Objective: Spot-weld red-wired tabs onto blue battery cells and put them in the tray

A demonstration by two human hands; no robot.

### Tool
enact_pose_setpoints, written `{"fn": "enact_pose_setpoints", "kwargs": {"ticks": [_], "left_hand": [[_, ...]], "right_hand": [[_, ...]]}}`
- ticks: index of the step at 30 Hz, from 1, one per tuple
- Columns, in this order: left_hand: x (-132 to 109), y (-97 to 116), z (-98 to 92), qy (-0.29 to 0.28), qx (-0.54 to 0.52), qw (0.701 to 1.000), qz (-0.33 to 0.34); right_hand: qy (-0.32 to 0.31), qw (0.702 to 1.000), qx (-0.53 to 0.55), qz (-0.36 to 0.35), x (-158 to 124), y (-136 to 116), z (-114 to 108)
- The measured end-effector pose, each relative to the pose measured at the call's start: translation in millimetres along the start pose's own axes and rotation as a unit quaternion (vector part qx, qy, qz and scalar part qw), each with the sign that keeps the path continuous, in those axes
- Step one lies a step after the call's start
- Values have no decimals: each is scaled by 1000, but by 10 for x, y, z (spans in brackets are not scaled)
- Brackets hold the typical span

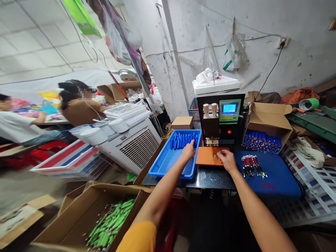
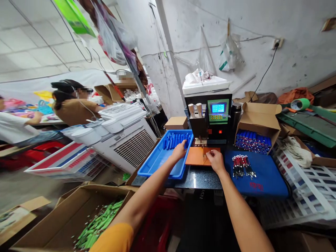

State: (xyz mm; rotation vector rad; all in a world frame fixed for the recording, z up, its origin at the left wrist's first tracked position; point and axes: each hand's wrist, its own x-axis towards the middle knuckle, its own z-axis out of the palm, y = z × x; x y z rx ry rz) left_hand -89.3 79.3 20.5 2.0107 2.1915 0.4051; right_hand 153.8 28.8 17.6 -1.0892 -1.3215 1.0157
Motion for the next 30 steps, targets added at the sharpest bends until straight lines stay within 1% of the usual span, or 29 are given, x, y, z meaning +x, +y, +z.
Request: {"fn": "enact_pose_setpoints", "kwargs": {"ticks": [4, 8, 12, 14, 17, 19, 21, 22, 24, 27, 30], "left_hand": [[-141, -43, 11, -35, 33, 999, 0], [-304, -70, -6, -43, 52, 998, -9], [-431, -155, -23, -46, 70, 996, -7], [-473, -189, -54, -21, 50, 999, -1], [-530, -163, -150, 63, -18, 998, 12], [-572, -77, -232, 113, -78, 990, 32], [-613, 62, -293, 138, -141, 979, 59], [-630, 145, -307, 140, -172, 972, 71], [-648, 320, -292, 126, -234, 960, 91], [-640, 555, -178, 83, -308, 942, 100], [-612, 712, -41, 41, -330, 938, 94]], "right_hand": [[12, 1000, -12, -8, -3, 7, 0], [12, 1000, -8, -15, -18, 2, -18], [18, 1000, -6, -14, -18, 21, -29], [21, 1000, -10, -16, -10, 43, -30], [17, 1000, -9, -21, 3, 75, -33], [14, 1000, -9, -23, 8, 87, -36], [13, 1000, -14, -22, 8, 90, -39], [13, 1000, -16, -22, 7, 89, -39], [15, 999, -20, -22, 5, 86, -39], [18, 999, -30, -26, 4, 82, -36], [21, 999, -34, -26, 4, 75, -33]]}}
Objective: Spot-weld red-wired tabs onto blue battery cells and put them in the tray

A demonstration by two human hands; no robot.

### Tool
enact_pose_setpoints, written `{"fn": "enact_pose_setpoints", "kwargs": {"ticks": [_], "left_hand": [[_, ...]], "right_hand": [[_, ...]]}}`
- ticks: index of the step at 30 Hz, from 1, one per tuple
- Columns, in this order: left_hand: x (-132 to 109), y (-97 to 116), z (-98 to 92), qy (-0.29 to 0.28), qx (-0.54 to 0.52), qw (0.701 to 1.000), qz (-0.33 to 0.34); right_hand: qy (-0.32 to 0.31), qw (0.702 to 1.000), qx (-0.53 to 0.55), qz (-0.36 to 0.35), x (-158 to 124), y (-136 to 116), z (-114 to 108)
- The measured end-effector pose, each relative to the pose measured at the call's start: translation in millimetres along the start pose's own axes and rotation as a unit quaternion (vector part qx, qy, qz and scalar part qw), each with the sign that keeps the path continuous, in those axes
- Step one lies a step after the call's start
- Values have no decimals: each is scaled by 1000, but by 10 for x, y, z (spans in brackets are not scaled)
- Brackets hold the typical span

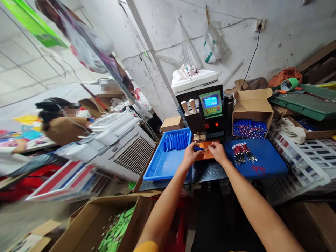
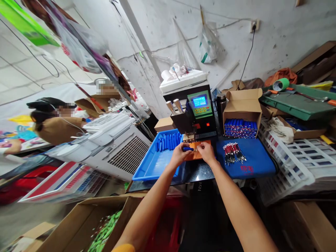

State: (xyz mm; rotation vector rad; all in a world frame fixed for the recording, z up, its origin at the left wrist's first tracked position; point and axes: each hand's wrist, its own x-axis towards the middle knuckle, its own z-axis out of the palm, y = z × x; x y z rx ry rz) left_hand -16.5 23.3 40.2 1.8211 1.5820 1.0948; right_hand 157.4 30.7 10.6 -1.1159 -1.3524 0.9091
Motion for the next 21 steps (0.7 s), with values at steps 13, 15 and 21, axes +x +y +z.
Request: {"fn": "enact_pose_setpoints", "kwargs": {"ticks": [13, 15, 21], "left_hand": [[85, 141, 116, -31, 0, 999, -19], [86, 110, 166, -27, -47, 998, -14], [8, 13, 301, -17, -154, 988, 4]], "right_hand": [[-1, 1000, -26, 7, 1, -16, 4], [2, 1000, -28, 7, 1, -17, 5], [3, 1000, -27, 2, -4, -20, 1]]}}
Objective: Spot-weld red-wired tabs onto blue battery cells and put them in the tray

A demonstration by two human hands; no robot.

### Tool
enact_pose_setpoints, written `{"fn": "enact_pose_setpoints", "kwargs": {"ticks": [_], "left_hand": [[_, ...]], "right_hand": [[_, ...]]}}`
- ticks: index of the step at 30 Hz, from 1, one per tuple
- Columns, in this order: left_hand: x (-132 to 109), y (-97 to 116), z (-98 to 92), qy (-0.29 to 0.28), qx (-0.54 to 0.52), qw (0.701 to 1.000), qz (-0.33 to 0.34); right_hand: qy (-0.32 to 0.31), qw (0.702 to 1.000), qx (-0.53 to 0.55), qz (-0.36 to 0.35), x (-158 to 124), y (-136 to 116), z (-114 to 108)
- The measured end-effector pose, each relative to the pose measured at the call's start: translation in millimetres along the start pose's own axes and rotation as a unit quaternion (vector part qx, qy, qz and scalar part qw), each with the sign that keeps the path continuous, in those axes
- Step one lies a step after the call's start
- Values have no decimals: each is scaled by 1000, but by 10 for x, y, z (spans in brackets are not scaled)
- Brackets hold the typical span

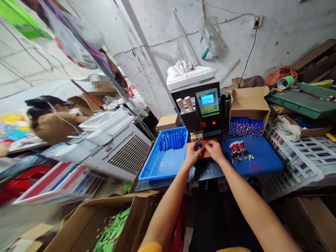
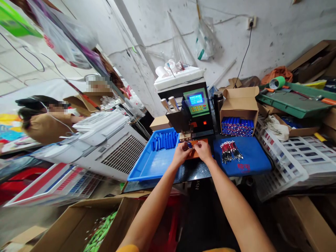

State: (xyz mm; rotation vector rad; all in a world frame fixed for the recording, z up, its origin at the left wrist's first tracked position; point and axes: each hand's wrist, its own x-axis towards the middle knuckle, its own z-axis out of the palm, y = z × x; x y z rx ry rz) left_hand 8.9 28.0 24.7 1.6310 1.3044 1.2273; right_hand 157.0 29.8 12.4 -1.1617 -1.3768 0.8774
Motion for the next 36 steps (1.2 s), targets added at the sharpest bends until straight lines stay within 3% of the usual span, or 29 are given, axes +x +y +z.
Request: {"fn": "enact_pose_setpoints", "kwargs": {"ticks": [7, 13, 16, 27, 36], "left_hand": [[-67, -38, 29, 5, -44, 999, 9], [-84, -76, 62, 13, -53, 998, 17], [-81, -110, 87, 18, -54, 998, 15], [-72, -123, 67, 25, -35, 999, 13], [-58, -201, 75, 33, -40, 998, 24]], "right_hand": [[16, 999, 28, 21, 10, 12, 9], [4, 988, 129, 87, 61, -85, -10], [6, 985, 149, 85, 107, -160, -6], [15, 994, 101, 31, 232, -44, 192], [30, 999, 7, 10, 194, -65, 204]]}}
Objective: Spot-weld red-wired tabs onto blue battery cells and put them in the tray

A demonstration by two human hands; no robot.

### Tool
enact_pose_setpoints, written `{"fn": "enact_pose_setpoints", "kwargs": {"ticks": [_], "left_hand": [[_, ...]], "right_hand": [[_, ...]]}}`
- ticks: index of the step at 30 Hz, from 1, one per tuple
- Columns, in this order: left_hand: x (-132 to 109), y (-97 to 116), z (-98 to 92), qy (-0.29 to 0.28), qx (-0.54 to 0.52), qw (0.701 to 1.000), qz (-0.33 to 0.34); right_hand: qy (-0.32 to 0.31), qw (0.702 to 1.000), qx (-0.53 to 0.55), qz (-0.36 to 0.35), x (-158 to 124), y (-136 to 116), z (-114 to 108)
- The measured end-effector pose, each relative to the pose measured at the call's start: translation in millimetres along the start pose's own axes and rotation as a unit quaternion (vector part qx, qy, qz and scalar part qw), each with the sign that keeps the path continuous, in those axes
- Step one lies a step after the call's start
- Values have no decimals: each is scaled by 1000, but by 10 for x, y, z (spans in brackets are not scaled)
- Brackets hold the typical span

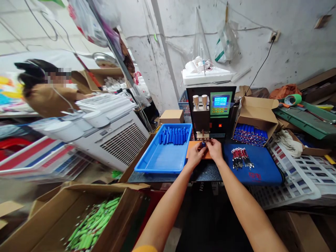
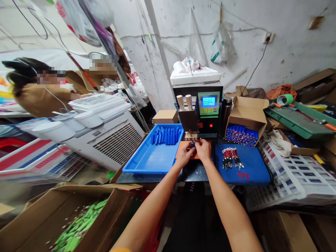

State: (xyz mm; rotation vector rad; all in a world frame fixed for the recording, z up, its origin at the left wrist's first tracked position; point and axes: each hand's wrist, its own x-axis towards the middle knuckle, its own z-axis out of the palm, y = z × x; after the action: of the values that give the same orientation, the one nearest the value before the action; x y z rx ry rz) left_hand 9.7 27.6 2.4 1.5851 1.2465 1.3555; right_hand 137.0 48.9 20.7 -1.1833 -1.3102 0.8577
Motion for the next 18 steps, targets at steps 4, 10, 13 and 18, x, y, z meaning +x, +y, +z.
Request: {"fn": "enact_pose_setpoints", "kwargs": {"ticks": [4, 10, 13, 18], "left_hand": [[-8, 16, 4, 1, -1, 1000, -1], [-16, 71, 4, 10, 9, 1000, 4], [-13, 63, 2, 8, 9, 1000, 4], [-4, 36, 1, 10, 20, 1000, 7]], "right_hand": [[8, 1000, -23, 4, -10, -16, 11], [19, 999, -29, 11, -49, -64, 29], [27, 999, -26, 15, -69, -92, 38], [41, 999, -12, 14, -91, -124, 52]]}}
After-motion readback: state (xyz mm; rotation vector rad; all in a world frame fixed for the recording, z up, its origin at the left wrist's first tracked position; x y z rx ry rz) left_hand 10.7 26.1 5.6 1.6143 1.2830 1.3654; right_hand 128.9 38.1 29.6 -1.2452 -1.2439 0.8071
